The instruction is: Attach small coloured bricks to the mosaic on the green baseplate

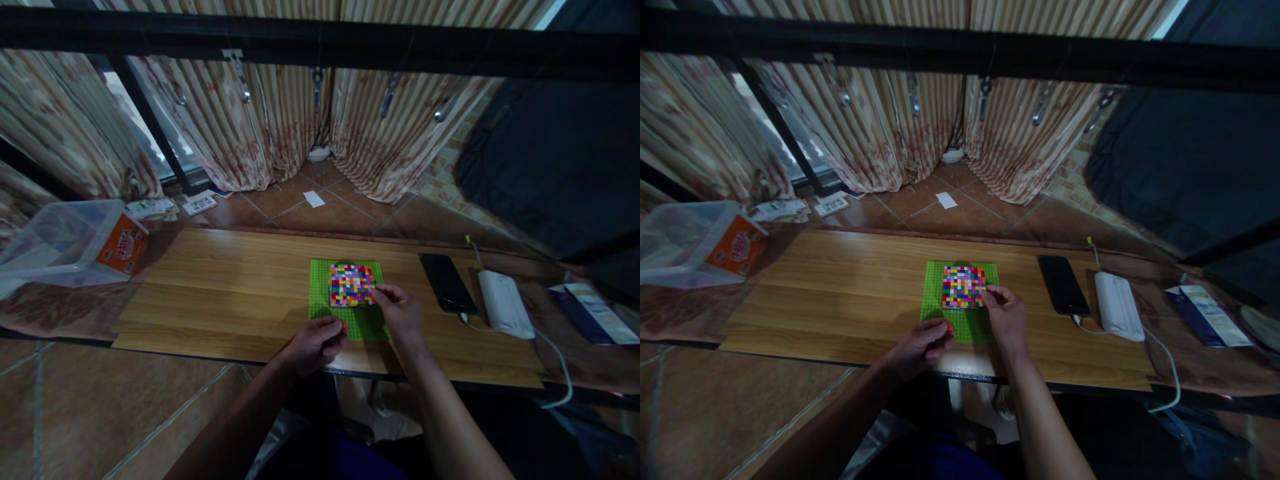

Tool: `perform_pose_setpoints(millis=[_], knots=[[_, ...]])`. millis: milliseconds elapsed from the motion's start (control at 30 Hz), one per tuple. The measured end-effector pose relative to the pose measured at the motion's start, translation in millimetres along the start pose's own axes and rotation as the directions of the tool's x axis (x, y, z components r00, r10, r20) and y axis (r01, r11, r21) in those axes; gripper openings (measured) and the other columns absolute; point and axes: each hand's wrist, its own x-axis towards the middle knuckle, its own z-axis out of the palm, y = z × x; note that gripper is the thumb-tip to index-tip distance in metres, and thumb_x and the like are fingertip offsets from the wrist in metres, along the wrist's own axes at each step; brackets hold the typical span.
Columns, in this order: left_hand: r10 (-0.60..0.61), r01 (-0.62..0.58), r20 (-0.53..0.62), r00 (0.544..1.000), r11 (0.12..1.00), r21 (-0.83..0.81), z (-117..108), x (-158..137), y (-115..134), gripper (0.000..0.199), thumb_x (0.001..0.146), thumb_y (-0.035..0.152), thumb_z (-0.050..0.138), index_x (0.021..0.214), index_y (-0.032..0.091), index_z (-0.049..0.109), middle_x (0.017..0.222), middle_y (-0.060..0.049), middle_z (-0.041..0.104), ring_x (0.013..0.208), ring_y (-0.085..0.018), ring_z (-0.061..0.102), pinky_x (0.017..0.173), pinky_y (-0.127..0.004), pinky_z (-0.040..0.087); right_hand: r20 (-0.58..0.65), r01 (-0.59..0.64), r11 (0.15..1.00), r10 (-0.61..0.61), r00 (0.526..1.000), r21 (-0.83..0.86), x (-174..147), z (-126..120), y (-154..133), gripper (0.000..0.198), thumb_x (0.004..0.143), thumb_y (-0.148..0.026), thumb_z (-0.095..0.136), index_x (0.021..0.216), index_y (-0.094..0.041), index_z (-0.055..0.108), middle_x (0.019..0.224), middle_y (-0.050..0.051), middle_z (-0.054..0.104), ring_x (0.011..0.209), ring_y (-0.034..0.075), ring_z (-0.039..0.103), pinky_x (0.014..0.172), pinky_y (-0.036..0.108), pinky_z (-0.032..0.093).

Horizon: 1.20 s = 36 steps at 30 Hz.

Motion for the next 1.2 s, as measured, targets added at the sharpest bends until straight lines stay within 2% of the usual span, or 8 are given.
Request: perform_pose_setpoints(millis=[267, 600, 667, 767, 867, 933, 1033, 1200], knots=[[-0.014, 0.014, 0.003, 1.000, 1.000, -0.003, -0.9, 1.3, 0.2, 0.032, 0.073, 0.043, 0.068, 0.080, 0.013, 0.056, 0.064, 0.002, 0.053, 0.037, 0.000, 0.029, 0.035, -0.017, 0.011, 0.031, -0.227, 0.960, 0.225, 0.974, 0.167, 0.0, 2.0, -12.6, 0.031, 0.048, -0.031, 0.080, 0.074, -0.018, 0.069, 0.067, 0.000, 0.067, 0.059, 0.014, 0.059, 0.057, 0.026, 0.046], [0.007, -0.005, -0.063, 0.998, 1.000, 0.024, 3.2, -1.0, -1.8, 0.034, 0.072, 0.044, 0.068, 0.084, 0.013, 0.059, 0.064, 0.002, 0.053, 0.039, 0.000, 0.028, 0.036, -0.017, 0.011, 0.019, -0.196, 0.967, 0.196, 0.980, 0.161, 0.5, 4.6, -10.5, 0.029, 0.050, -0.032, 0.078, 0.073, -0.017, 0.069, 0.064, 0.001, 0.067, 0.057, 0.015, 0.059, 0.057, 0.028, 0.046], [0.018, -0.016, -0.068, 0.998, 0.999, 0.030, 3.3, -0.8, -2.5, 0.035, 0.072, 0.044, 0.069, 0.084, 0.013, 0.060, 0.064, 0.002, 0.053, 0.039, 0.000, 0.028, 0.037, -0.017, 0.012, -0.007, -0.149, 0.976, 0.152, 0.988, 0.156, -6.6, 3.0, -7.3, 0.031, 0.053, -0.035, 0.078, 0.076, -0.017, 0.069, 0.068, 0.002, 0.068, 0.062, 0.016, 0.060, 0.061, 0.030, 0.047], [0.036, -0.033, -0.059, 0.998, 0.998, 0.047, 2.3, 0.2, -3.3, 0.037, 0.071, 0.044, 0.069, 0.086, 0.012, 0.060, 0.066, 0.001, 0.054, 0.040, 0.000, 0.030, 0.038, -0.017, 0.013, 0.001, 0.009, 0.995, -0.009, 1.000, 0.098, -27.0, -2.1, -4.1, 0.028, 0.065, -0.040, 0.071, 0.082, -0.018, 0.069, 0.079, 0.005, 0.070, 0.073, 0.019, 0.063, 0.070, 0.033, 0.049], [0.048, -0.045, -0.038, 0.998, 0.996, 0.075, 1.4, 1.3, -3.5, 0.037, 0.072, 0.045, 0.069, 0.086, 0.012, 0.059, 0.065, 0.002, 0.053, 0.040, 0.000, 0.031, 0.038, -0.017, 0.014, 0.148, 0.153, 0.988, -0.150, 0.977, -0.006, -51.6, -8.4, -6.7, 0.024, 0.075, -0.040, 0.063, 0.087, -0.020, 0.070, 0.088, 0.006, 0.070, 0.081, 0.020, 0.063, 0.075, 0.033, 0.048], [0.053, -0.050, -0.034, 0.998, 0.995, 0.087, 1.4, 1.8, -3.0, 0.036, 0.072, 0.045, 0.068, 0.080, 0.012, 0.057, 0.063, 0.003, 0.051, 0.040, 0.000, 0.031, 0.037, -0.017, 0.014, 0.288, 0.233, 0.970, -0.204, 0.936, -0.068, -64.3, -11.1, -10.8, 0.023, 0.078, -0.038, 0.061, 0.093, -0.022, 0.070, 0.092, 0.005, 0.068, 0.084, 0.019, 0.062, 0.076, 0.033, 0.048], [0.059, -0.056, -0.030, 0.998, 0.994, 0.094, 2.2, 1.9, -2.1, 0.036, 0.072, 0.045, 0.069, 0.074, 0.013, 0.054, 0.061, 0.004, 0.050, 0.040, 0.000, 0.030, 0.037, -0.017, 0.015, 0.427, 0.313, 0.943, -0.240, 0.872, -0.109, -73.8, -11.3, -16.2, 0.022, 0.082, -0.034, 0.057, 0.098, -0.024, 0.069, 0.095, 0.005, 0.066, 0.087, 0.019, 0.061, 0.078, 0.032, 0.047], [0.049, -0.047, -0.016, 0.999, 0.994, 0.098, 2.0, 0.1, -1.7, 0.035, 0.072, 0.044, 0.069, 0.072, 0.013, 0.052, 0.060, 0.004, 0.048, 0.040, 0.000, 0.029, 0.036, -0.017, 0.012, 0.433, 0.309, 0.948, -0.245, 0.867, -0.082, -78.0, -6.8, -18.4, 0.019, 0.085, -0.033, 0.055, 0.091, -0.025, 0.070, 0.086, 0.003, 0.066, 0.083, 0.018, 0.061, 0.076, 0.031, 0.046]])
